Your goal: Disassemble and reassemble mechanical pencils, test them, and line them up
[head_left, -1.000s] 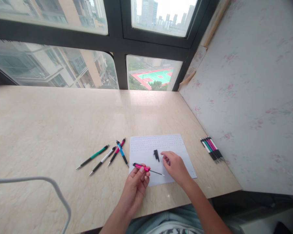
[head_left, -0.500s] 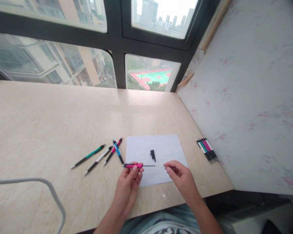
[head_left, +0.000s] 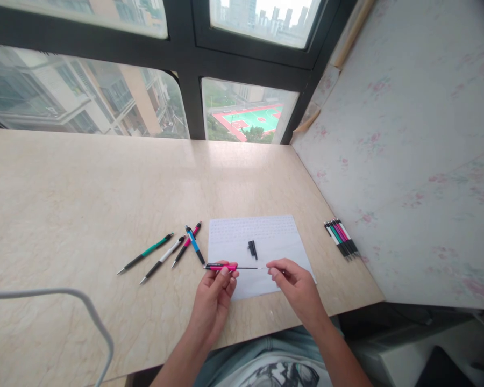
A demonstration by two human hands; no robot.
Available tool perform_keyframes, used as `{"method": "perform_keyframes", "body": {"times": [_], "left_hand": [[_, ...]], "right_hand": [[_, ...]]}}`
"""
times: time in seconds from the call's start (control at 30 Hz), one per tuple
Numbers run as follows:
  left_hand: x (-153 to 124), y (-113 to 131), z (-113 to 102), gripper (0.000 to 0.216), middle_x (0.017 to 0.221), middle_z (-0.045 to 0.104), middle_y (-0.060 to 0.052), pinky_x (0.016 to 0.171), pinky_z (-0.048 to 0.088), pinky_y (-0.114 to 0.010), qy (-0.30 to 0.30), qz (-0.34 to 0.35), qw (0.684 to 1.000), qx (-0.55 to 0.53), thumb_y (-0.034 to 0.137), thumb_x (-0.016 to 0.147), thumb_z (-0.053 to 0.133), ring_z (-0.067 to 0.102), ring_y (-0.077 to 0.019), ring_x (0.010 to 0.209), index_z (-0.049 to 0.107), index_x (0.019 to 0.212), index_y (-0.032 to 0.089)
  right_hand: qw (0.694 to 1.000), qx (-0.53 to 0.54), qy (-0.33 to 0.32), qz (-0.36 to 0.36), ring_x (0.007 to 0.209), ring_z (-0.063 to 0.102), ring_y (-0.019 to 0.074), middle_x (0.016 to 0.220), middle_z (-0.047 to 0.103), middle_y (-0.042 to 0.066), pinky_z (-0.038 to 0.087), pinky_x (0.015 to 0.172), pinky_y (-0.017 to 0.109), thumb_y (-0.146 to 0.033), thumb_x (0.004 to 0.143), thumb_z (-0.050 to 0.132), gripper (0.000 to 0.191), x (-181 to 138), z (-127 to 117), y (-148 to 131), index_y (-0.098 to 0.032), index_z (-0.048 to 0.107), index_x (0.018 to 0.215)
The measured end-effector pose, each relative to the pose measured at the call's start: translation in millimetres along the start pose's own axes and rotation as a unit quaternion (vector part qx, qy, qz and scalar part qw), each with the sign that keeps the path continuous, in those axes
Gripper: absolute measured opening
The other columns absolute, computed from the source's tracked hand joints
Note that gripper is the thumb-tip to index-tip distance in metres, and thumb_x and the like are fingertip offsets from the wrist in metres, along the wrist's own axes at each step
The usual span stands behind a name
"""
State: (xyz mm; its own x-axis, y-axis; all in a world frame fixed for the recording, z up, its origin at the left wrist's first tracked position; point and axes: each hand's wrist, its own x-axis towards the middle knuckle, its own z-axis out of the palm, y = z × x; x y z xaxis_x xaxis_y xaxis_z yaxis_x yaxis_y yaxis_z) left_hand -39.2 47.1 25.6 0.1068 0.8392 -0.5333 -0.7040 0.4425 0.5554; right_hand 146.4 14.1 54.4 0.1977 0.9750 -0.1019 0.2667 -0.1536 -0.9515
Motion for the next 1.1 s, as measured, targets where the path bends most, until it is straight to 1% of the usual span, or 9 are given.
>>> {"method": "perform_keyframes", "body": {"times": [0.17, 0.33, 0.47, 0.77, 0.93, 1.0, 1.1], "left_hand": [[-2, -3, 0, 0.021, 0.093, 0.071, -0.009, 0.066, 0.057, -0.017, -0.017, -0.008, 1.000, 0.006, 0.017, 0.074, 0.077, 0.066, -0.0106, 0.074, 0.067, 0.092, 0.012], [-1, -2, 1, 0.020, 0.092, 0.071, -0.009, 0.065, 0.057, -0.016, -0.008, -0.007, 1.000, -0.001, 0.016, 0.073, 0.077, 0.066, -0.0106, 0.073, 0.068, 0.090, 0.012], [1, -1, 0, 0.018, 0.092, 0.071, -0.009, 0.066, 0.056, -0.016, -0.003, -0.001, 1.000, -0.003, 0.015, 0.074, 0.076, 0.066, -0.0100, 0.073, 0.068, 0.090, 0.012], [-2, -5, 1, 0.020, 0.092, 0.071, -0.009, 0.065, 0.056, -0.017, -0.016, -0.009, 1.000, 0.001, 0.015, 0.074, 0.077, 0.066, -0.0106, 0.072, 0.067, 0.091, 0.011], [-6, -9, 1, 0.021, 0.094, 0.071, -0.010, 0.067, 0.057, -0.018, -0.030, -0.031, 0.999, 0.008, 0.016, 0.074, 0.077, 0.067, -0.0114, 0.074, 0.067, 0.091, 0.012], [-6, -9, 2, 0.020, 0.093, 0.071, -0.010, 0.067, 0.057, -0.018, -0.029, -0.033, 0.999, 0.005, 0.016, 0.074, 0.077, 0.067, -0.0115, 0.074, 0.066, 0.090, 0.012], [-5, -5, 3, 0.020, 0.091, 0.072, -0.009, 0.066, 0.057, -0.017, -0.025, -0.027, 0.999, -0.005, 0.015, 0.074, 0.077, 0.068, -0.0117, 0.074, 0.066, 0.090, 0.012]], "right_hand": [[1.000, -0.017, -0.010, -0.018, 0.080, 0.063, 0.0185, 0.089, 0.069, 0.007, 0.051, 0.069, 0.028, -0.036, 0.087, 0.058, 0.022, -1, 2, -1, -0.019, 0.071, 0.092], [0.999, -0.029, 0.005, -0.025, 0.079, 0.062, 0.0183, 0.089, 0.069, 0.007, 0.052, 0.068, 0.027, -0.035, 0.088, 0.056, 0.021, -2, -3, -4, -0.019, 0.071, 0.091], [0.999, -0.041, 0.001, -0.036, 0.077, 0.062, 0.0175, 0.087, 0.068, 0.006, 0.050, 0.066, 0.026, -0.033, 0.088, 0.056, 0.020, -3, -4, -3, -0.019, 0.071, 0.090], [0.997, -0.057, -0.013, -0.053, 0.081, 0.064, 0.0184, 0.089, 0.070, 0.007, 0.051, 0.069, 0.027, -0.032, 0.088, 0.055, 0.021, -4, 3, -1, -0.019, 0.071, 0.092], [0.996, -0.069, -0.013, -0.059, 0.082, 0.064, 0.0182, 0.089, 0.070, 0.007, 0.051, 0.068, 0.027, -0.030, 0.089, 0.053, 0.020, -5, 13, -2, -0.019, 0.070, 0.090], [0.995, -0.072, -0.016, -0.061, 0.083, 0.064, 0.0179, 0.090, 0.069, 0.006, 0.051, 0.067, 0.026, -0.029, 0.089, 0.052, 0.020, -6, 15, -2, -0.020, 0.069, 0.092], [0.994, -0.077, -0.032, -0.071, 0.084, 0.063, 0.0178, 0.095, 0.068, 0.006, 0.052, 0.065, 0.026, -0.029, 0.088, 0.053, 0.022, -4, 13, -1, -0.020, 0.067, 0.102]]}}
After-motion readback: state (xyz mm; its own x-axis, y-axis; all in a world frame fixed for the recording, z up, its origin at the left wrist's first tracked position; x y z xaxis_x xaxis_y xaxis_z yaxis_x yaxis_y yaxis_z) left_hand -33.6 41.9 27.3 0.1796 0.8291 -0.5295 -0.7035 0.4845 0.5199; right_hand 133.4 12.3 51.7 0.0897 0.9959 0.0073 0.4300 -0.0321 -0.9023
